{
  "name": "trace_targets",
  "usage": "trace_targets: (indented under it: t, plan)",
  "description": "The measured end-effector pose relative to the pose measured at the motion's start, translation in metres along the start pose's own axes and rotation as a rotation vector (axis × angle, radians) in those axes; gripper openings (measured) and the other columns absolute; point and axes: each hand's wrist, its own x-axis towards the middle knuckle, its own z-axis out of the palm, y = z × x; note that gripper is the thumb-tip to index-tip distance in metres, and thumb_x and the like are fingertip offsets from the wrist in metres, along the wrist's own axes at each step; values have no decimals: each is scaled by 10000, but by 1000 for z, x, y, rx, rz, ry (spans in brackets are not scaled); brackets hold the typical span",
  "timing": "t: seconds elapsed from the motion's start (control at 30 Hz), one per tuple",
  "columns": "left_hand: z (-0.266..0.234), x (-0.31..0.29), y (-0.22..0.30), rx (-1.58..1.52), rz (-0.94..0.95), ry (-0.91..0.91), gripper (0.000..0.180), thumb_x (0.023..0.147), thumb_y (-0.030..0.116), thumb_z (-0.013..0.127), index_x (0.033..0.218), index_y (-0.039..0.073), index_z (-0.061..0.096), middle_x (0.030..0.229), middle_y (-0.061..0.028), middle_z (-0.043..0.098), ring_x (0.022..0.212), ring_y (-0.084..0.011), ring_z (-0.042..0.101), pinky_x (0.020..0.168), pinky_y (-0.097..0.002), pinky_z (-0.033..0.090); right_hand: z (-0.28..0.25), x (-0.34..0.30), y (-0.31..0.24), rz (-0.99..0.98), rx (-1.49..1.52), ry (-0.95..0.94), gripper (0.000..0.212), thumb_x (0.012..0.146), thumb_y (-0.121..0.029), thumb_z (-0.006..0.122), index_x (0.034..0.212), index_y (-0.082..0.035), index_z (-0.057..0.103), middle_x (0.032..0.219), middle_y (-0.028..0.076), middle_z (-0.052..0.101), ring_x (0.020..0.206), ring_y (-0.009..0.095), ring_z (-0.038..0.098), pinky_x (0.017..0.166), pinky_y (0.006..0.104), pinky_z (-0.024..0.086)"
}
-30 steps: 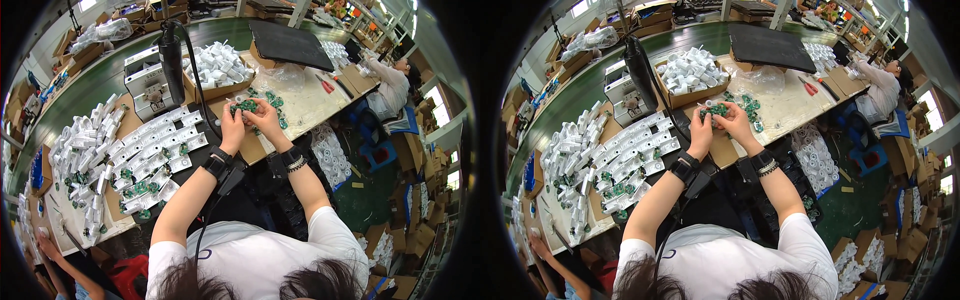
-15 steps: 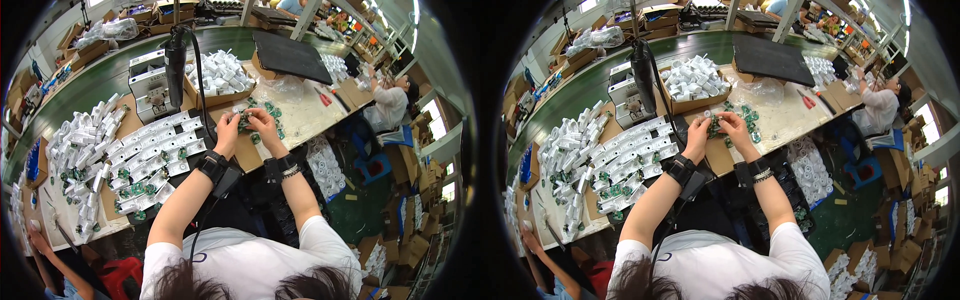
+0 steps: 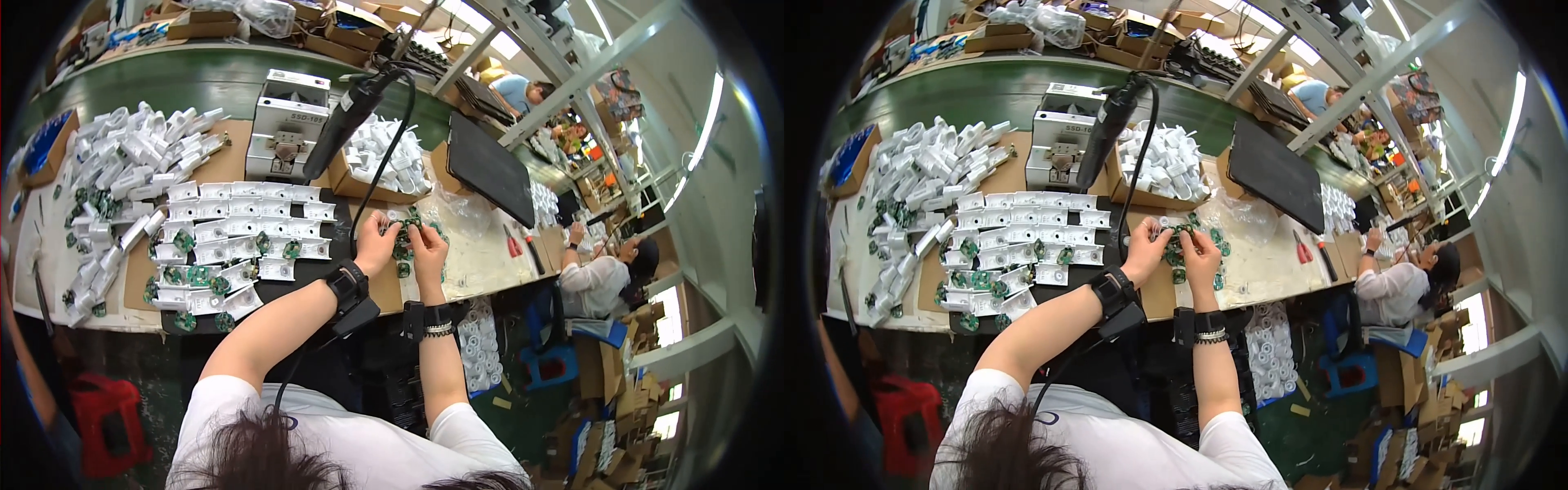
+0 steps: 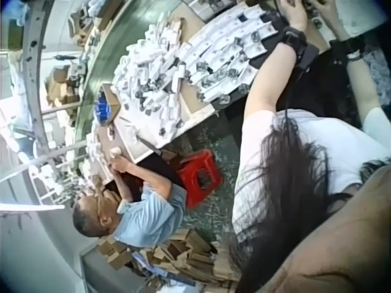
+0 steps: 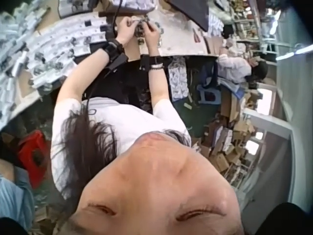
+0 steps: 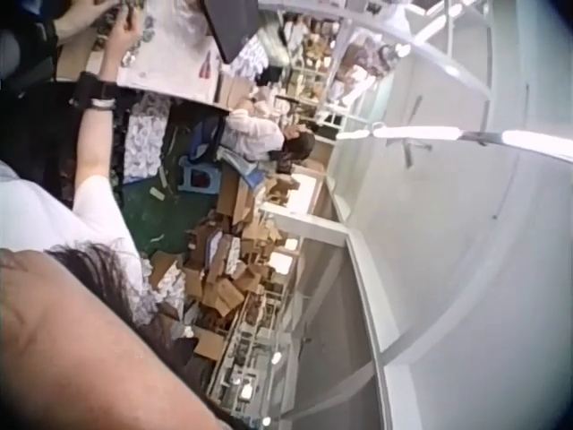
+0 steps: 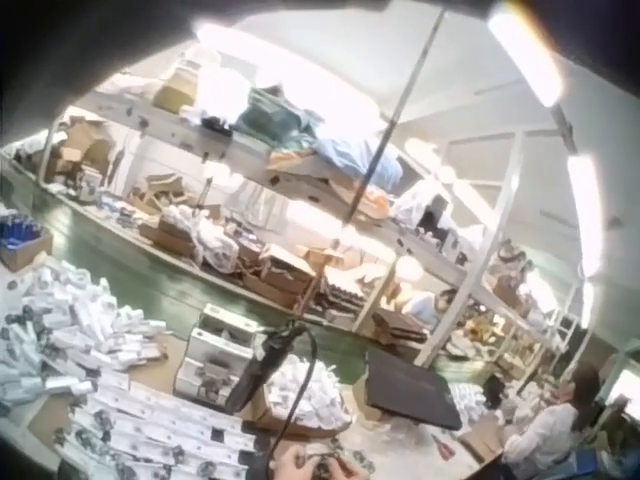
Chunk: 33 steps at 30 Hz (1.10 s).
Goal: Assembling electronic circuit boards into plastic housings and using a power tool to secure components.
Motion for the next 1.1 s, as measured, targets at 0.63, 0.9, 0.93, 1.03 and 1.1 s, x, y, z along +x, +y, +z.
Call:
trace_targets:
  t: [0.63,0.9,0.93,1.03,1.1]
  plan:
    - [5,-20,40,412,77,-172,669,773,73,479,1378,-128,279,1395,-332,318,1330,-433,295,1121,-427,241,-26,6,-28,-115,-101,135,204,885,-67,630,1080,-12,649,902,22,623,801,93,598,685,242,502]
    - [19,-52,79,153,12,-263,670,855,124,567,1428,-52,267,1316,-187,457,1115,-211,521,943,-299,422,-20,-8,-71,-86,256,100,173,894,-4,584,1053,19,647,1028,59,597,878,108,597,777,240,504]
    - [15,-68,107,-34,-69,-384,633,889,155,575,1424,-28,290,1292,-153,470,1064,-162,523,893,-272,435,-24,-16,-72,-130,247,51,169,888,2,588,1044,20,649,1037,63,597,878,109,599,773,240,505]
    - [-7,-90,130,-201,-116,-519,561,938,190,570,1411,3,332,1266,-113,487,1012,-110,531,843,-248,454,-22,-40,-89,-209,233,-47,161,876,15,597,1026,23,654,1057,72,596,877,111,601,767,238,507]
    - [-28,-100,132,-161,-46,-580,495,967,197,546,1392,17,369,1263,-99,494,1008,-105,546,842,-254,466,-13,-55,-118,-319,129,-219,162,862,30,606,1015,20,657,1043,72,605,871,115,599,748,233,501]
